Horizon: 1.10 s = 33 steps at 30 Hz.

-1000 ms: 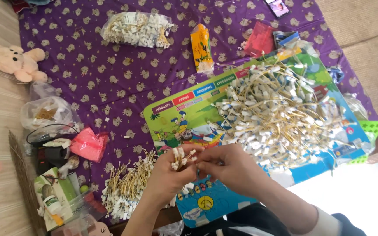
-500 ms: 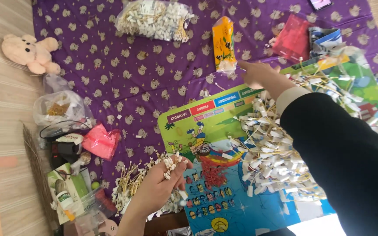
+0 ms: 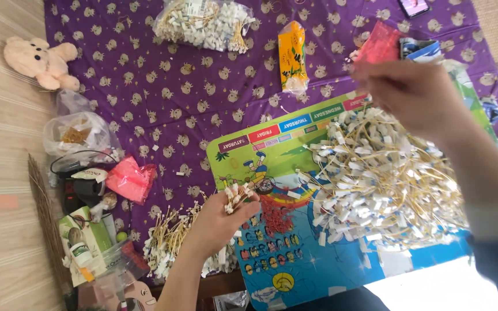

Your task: Assembling small white components onto a string of wires while sitting on the floor

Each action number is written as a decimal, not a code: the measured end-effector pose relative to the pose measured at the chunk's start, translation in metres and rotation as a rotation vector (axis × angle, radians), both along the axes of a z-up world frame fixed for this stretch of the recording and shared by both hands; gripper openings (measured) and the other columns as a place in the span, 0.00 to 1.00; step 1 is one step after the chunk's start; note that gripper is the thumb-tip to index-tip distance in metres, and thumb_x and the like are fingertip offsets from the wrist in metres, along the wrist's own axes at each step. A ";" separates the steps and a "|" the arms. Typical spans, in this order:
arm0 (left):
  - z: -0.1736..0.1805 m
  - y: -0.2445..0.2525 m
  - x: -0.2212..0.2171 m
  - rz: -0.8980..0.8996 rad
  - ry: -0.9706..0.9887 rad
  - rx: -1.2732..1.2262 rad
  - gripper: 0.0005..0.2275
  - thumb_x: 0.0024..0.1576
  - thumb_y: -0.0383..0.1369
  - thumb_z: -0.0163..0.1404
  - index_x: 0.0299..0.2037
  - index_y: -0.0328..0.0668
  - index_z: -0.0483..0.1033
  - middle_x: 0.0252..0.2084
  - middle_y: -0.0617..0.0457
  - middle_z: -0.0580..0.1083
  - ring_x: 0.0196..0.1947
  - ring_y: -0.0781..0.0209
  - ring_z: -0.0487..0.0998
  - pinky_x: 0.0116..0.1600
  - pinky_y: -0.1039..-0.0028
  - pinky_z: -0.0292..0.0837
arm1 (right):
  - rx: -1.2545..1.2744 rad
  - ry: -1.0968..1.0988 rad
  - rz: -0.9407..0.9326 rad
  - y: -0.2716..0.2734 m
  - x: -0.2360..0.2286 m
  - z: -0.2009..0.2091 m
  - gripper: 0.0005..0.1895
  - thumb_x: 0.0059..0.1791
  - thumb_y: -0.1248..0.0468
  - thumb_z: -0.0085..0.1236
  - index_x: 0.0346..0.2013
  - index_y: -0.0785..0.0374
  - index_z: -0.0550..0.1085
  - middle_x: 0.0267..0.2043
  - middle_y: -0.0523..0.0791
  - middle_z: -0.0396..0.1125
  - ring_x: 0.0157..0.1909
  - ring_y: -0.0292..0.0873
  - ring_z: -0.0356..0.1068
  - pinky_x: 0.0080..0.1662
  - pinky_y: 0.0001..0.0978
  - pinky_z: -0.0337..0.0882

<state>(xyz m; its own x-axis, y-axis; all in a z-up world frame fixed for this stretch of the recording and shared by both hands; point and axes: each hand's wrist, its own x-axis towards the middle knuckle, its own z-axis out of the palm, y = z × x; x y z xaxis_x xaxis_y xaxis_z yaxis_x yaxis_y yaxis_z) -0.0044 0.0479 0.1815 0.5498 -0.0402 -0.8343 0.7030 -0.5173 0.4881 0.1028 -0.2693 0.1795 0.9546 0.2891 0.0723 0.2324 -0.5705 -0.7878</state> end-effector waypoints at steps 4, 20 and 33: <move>-0.019 -0.011 -0.007 -0.076 -0.008 0.080 0.14 0.56 0.47 0.51 0.45 0.52 0.78 0.18 0.60 0.59 0.13 0.71 0.48 0.23 0.75 0.49 | 0.215 0.008 0.079 -0.001 -0.073 0.024 0.12 0.50 0.76 0.50 0.48 0.79 0.71 0.37 0.53 0.71 0.29 0.39 0.71 0.31 0.24 0.76; -0.174 -0.046 -0.008 -0.676 -0.628 0.423 0.11 0.52 0.36 0.48 0.39 0.37 0.76 0.41 0.44 0.72 0.42 0.41 0.78 0.46 0.54 0.75 | 0.716 0.753 -0.715 0.074 -0.180 -0.106 0.18 0.47 0.60 0.62 0.46 0.71 0.75 0.28 0.49 0.65 0.26 0.35 0.59 0.23 0.22 0.57; -0.109 -0.014 -0.033 -0.083 -0.515 -0.119 0.09 0.54 0.32 0.52 0.38 0.32 0.76 0.26 0.44 0.74 0.22 0.59 0.73 0.29 0.71 0.68 | -0.177 0.367 -0.336 0.051 -0.236 -0.139 0.10 0.45 0.61 0.57 0.41 0.51 0.79 0.37 0.45 0.73 0.37 0.51 0.75 0.37 0.45 0.76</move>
<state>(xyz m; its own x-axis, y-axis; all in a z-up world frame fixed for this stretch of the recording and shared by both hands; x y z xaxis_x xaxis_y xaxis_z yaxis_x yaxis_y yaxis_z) -0.0378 0.0344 0.0722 0.8779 -0.1788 -0.4443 0.3159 -0.4811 0.8178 -0.1332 -0.2183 0.0402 0.9500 -0.0598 -0.3064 -0.2592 -0.6980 -0.6675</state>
